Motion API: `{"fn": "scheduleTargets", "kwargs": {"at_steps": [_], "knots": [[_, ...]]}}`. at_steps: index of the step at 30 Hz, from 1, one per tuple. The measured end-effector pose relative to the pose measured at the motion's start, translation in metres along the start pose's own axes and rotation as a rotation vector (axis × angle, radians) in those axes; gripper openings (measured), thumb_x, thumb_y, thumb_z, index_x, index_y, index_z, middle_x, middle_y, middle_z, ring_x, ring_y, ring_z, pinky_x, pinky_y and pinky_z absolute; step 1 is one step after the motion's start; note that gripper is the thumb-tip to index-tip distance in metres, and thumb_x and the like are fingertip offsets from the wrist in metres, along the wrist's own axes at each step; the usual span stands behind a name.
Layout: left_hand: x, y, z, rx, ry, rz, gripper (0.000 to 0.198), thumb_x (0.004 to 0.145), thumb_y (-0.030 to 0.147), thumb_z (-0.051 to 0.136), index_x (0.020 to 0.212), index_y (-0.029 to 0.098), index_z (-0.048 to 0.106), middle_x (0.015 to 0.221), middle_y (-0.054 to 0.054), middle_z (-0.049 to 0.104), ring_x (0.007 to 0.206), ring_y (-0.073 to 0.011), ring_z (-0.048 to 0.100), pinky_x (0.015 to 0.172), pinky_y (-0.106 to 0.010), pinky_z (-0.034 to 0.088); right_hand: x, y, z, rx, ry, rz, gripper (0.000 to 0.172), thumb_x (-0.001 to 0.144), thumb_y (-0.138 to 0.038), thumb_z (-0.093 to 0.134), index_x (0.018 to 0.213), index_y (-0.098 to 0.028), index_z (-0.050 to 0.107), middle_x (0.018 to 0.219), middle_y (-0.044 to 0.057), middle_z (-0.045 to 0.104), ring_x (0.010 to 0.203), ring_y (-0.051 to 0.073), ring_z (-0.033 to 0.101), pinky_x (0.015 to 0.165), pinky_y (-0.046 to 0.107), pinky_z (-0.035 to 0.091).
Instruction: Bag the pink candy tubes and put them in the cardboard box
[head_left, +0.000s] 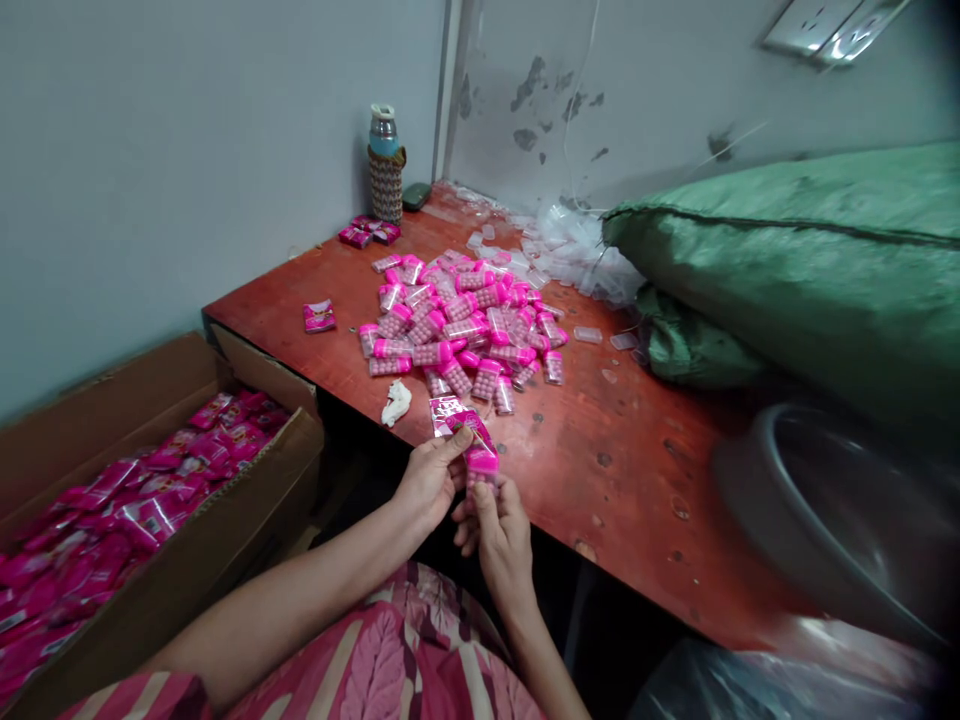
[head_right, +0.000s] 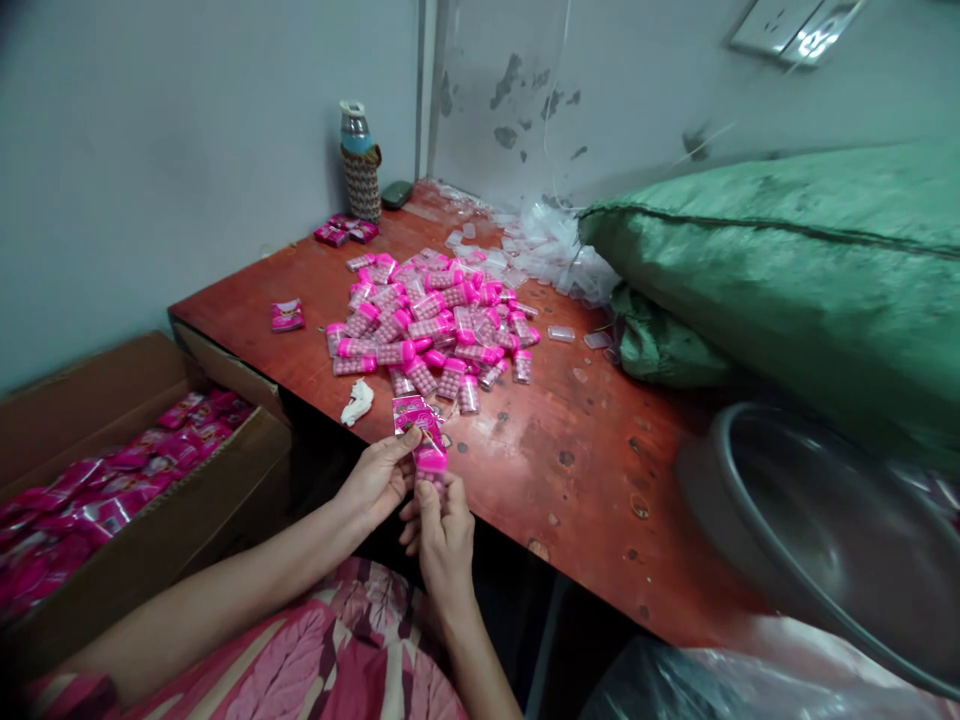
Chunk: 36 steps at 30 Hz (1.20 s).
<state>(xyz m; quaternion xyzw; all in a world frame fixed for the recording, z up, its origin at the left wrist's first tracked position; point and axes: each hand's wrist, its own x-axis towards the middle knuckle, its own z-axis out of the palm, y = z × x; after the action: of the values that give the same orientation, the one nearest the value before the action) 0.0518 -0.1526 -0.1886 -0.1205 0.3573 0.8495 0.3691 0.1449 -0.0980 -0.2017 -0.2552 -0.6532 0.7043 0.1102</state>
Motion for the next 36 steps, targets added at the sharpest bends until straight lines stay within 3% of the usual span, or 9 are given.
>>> {"fn": "scheduleTargets", "kwargs": {"at_steps": [4,13,20,27,33,36], "knots": [[-0.002,0.003,0.000,0.119,-0.100,0.065,0.023,0.067,0.031,0.066,0.067,0.010,0.056,0.054,-0.001,0.057,0.046,-0.0087,0.052,0.047,-0.020,0.042,0.005,0.002,0.000,0.068,-0.053,0.008,0.023,0.085,-0.043,0.041,0.083,-0.020,0.041,0.059,-0.005,0.055,0.036,0.006,0.048,0.030,0.013,0.035],[0.002,0.005,-0.006,0.303,-0.163,0.057,0.019,0.060,0.025,0.071,0.067,0.008,0.064,0.059,-0.003,0.060,0.051,-0.0095,0.053,0.050,-0.021,0.041,0.008,0.004,-0.003,-0.200,0.089,-0.135,0.019,0.084,-0.038,0.045,0.086,-0.020,0.044,0.060,-0.005,0.054,0.039,0.006,0.050,0.034,0.014,0.039],[0.005,0.013,-0.007,0.440,-0.190,0.026,0.020,0.059,0.026,0.072,0.068,0.008,0.067,0.059,-0.004,0.062,0.054,-0.0111,0.054,0.056,-0.024,0.042,0.013,0.003,-0.006,0.123,-0.130,0.018,0.023,0.086,-0.043,0.036,0.083,-0.021,0.039,0.057,-0.005,0.055,0.031,0.005,0.045,0.028,0.013,0.033],[0.004,0.014,0.000,0.365,-0.140,0.010,0.019,0.058,0.025,0.073,0.064,0.009,0.066,0.059,-0.003,0.062,0.051,-0.0090,0.054,0.053,-0.021,0.041,0.011,0.003,-0.005,-0.252,0.115,-0.158,0.021,0.082,-0.040,0.047,0.085,-0.019,0.046,0.057,-0.005,0.052,0.038,0.006,0.047,0.034,0.014,0.038],[0.004,0.017,0.001,0.384,-0.186,-0.035,0.018,0.057,0.023,0.073,0.065,0.008,0.066,0.055,-0.003,0.060,0.048,-0.0087,0.052,0.051,-0.021,0.041,0.014,0.003,-0.005,0.176,-0.153,0.040,0.026,0.085,-0.046,0.038,0.083,-0.020,0.039,0.055,-0.005,0.055,0.031,0.006,0.045,0.027,0.013,0.030],[0.004,0.015,0.000,0.445,-0.202,0.009,0.019,0.058,0.025,0.072,0.064,0.008,0.066,0.056,-0.004,0.061,0.047,-0.0098,0.053,0.049,-0.022,0.041,0.015,0.002,-0.005,0.118,-0.071,-0.008,0.025,0.084,-0.044,0.041,0.083,-0.019,0.041,0.056,-0.005,0.054,0.032,0.005,0.045,0.028,0.013,0.032]]}}
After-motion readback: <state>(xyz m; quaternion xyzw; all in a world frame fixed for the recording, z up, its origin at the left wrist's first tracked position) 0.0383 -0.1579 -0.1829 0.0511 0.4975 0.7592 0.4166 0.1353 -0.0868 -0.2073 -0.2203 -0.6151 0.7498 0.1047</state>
